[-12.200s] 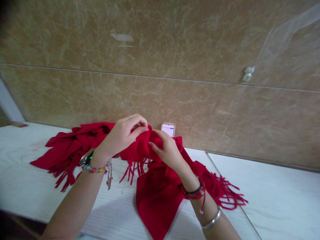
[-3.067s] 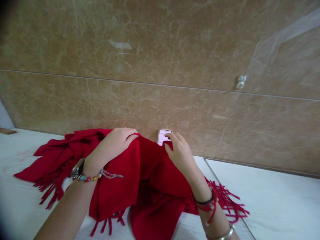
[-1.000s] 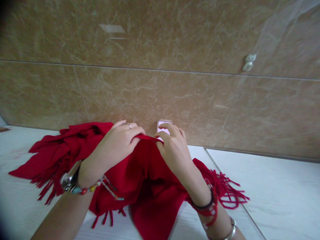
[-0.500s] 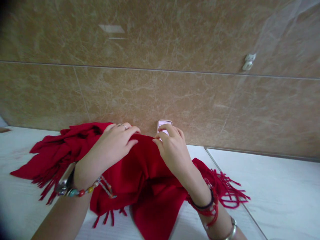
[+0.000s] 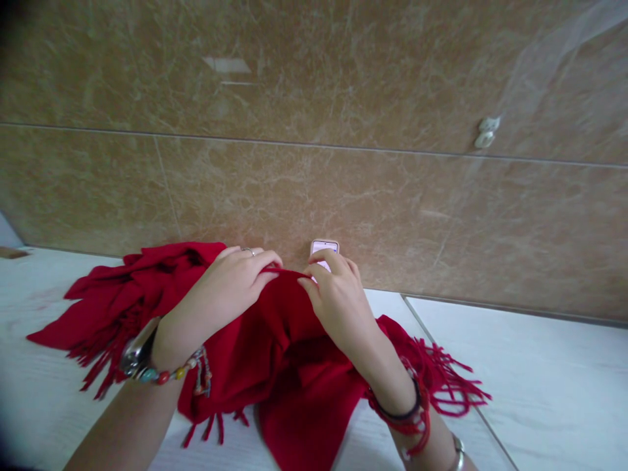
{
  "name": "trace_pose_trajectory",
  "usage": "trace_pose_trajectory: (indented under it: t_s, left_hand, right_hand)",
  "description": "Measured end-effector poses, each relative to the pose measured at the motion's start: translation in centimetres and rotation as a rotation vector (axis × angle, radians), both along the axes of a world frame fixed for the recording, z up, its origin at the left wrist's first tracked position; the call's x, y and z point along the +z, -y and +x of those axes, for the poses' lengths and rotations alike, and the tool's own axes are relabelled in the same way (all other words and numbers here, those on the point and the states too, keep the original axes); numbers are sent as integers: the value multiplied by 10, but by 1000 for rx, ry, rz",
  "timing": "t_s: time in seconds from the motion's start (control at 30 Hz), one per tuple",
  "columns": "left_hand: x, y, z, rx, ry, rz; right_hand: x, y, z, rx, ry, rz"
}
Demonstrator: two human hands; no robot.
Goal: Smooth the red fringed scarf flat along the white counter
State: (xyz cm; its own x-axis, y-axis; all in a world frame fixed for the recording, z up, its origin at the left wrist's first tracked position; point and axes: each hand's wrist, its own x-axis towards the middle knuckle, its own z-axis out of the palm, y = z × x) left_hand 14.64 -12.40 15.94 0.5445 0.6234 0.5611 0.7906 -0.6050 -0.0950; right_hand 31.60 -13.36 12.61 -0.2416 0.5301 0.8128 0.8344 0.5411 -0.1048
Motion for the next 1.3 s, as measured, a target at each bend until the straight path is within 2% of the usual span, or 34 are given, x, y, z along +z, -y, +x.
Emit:
trace_pose_trajectory:
  t_s: [0.13, 0.37, 0.47, 0.6, 0.77, 0.9, 1.03, 1.13, 1.3]
  left_hand:
    - [-1, 2, 6, -87, 10, -6]
    - [9, 6, -2, 39, 158, 137]
    - [4, 3, -4, 49, 95, 89]
    - [-5, -4, 3, -54, -14, -10]
    - [-4, -12, 3, -47, 48, 33]
    - [-2, -9, -4, -1, 62, 26]
    - [-3, 2, 2, -115, 53, -25]
    - [4, 8, 13, -146, 85, -28]
    - [26, 6, 18, -25, 296, 157]
  right_hand:
    - [0, 0, -1, -7, -20, 29]
    - [1, -2, 6, 20, 34, -66]
    - [1, -3, 6, 5, 12, -38]
    - [-4, -8, 9, -11, 4, -41]
    - [-13, -11, 23, -59, 58, -115]
    - [3, -6, 30, -21, 102, -158]
    - [25, 1, 27, 20, 83, -116]
    - [28, 4, 26, 1, 57, -116]
    - [21, 2, 36, -173, 110, -175]
